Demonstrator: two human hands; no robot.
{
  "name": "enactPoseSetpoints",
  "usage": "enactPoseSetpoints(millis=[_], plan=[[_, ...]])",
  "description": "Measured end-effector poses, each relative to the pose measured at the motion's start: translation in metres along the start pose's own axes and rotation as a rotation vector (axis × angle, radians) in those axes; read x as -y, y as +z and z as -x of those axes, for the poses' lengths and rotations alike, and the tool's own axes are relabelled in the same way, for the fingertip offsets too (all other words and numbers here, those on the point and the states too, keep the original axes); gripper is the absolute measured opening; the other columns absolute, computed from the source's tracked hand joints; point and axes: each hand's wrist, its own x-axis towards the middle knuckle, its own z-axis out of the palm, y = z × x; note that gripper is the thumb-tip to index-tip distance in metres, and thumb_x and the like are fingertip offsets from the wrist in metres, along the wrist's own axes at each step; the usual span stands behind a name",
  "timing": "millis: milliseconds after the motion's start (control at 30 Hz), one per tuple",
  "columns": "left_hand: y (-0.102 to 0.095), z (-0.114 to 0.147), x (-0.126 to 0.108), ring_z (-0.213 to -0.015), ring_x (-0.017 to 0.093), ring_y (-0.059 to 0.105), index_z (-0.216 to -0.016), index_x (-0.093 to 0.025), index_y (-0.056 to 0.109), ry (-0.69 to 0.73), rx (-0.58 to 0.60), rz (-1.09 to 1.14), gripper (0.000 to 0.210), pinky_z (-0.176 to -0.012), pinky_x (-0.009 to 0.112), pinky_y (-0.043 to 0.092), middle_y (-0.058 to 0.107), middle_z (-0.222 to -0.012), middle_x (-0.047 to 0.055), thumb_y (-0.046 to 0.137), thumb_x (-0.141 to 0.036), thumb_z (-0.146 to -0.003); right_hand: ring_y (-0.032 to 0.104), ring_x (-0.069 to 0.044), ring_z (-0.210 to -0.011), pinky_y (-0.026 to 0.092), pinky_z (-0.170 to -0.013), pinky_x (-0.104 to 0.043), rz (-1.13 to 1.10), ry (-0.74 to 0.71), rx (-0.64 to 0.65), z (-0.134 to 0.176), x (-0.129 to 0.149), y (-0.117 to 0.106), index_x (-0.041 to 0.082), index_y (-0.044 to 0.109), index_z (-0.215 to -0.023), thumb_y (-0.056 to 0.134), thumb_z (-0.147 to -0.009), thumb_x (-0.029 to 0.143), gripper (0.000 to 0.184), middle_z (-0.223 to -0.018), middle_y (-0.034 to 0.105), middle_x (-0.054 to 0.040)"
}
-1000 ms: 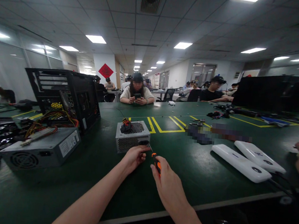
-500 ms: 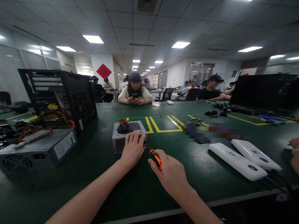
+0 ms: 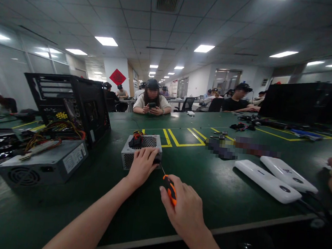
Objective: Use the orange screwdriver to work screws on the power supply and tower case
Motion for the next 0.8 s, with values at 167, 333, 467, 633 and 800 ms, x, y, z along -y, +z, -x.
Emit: enactPoseSetpoints(millis=[167, 333, 467, 633, 800], plan=[[-0.013, 0.006, -0.012, -0.104, 0.023, 0.038, -0.111, -0.016, 0.044, -0.085, -0.062, 0.155, 0.038, -0.086, 0.038, 0.027, 0.046, -0.11, 0.011, 0.046, -0.018, -0.073, 0.05, -0.014, -0.057, 0.034, -0.056, -0.025, 0.014, 0.008, -0.059, 0.003, 0.0, 0.005, 0.016, 0.049, -0.088, 0.038, -0.079, 0.023, 0.016, -0.065, 0.054, -0.0018], [0.003, 0.01, -0.017, -0.067, 0.014, 0.052, -0.074, -0.016, 0.056, -0.36, 0.256, 0.673, 0.015, -0.064, 0.027, 0.039, 0.057, -0.075, 0.005, 0.043, -0.011, -0.069, 0.046, -0.016, -0.071, 0.035, -0.066, -0.029, 0.053, -0.121, -0.015, 0.0, 0.001, 0.005, 0.019, 0.051, -0.072, 0.04, -0.075, 0.018, 0.011, -0.073, 0.05, -0.004], [0.023, 0.008, -0.014, -0.047, 0.008, 0.048, -0.091, -0.013, 0.051, -0.61, 0.404, 1.107, 0.023, -0.044, 0.021, 0.035, 0.057, -0.084, 0.007, 0.04, -0.014, -0.071, 0.049, -0.015, -0.067, 0.036, -0.062, -0.026, -0.022, -0.015, -0.021, 0.001, 0.002, 0.004, 0.017, 0.05, -0.087, 0.04, -0.08, 0.031, 0.019, -0.072, 0.052, -0.0027], [0.024, 0.006, -0.013, -0.046, 0.004, 0.048, -0.091, -0.012, 0.051, -0.713, 0.368, 1.381, 0.021, -0.039, 0.016, 0.031, 0.057, -0.091, 0.008, 0.045, -0.016, -0.071, 0.049, -0.013, -0.061, 0.035, -0.059, -0.024, -0.027, -0.022, -0.002, 0.002, 0.001, 0.005, 0.017, 0.05, -0.086, 0.039, -0.08, 0.024, 0.015, -0.068, 0.052, -0.0011], [0.022, 0.006, -0.006, -0.045, 0.002, 0.045, -0.081, -0.01, 0.055, -0.891, 0.483, 1.584, 0.014, -0.039, 0.015, 0.03, 0.059, -0.08, 0.006, 0.05, -0.012, -0.069, 0.047, -0.016, -0.071, 0.034, -0.065, -0.028, 0.041, -0.118, 0.035, -0.001, 0.003, 0.005, 0.02, 0.053, -0.074, 0.042, -0.075, 0.018, 0.011, -0.074, 0.049, -0.0032]])
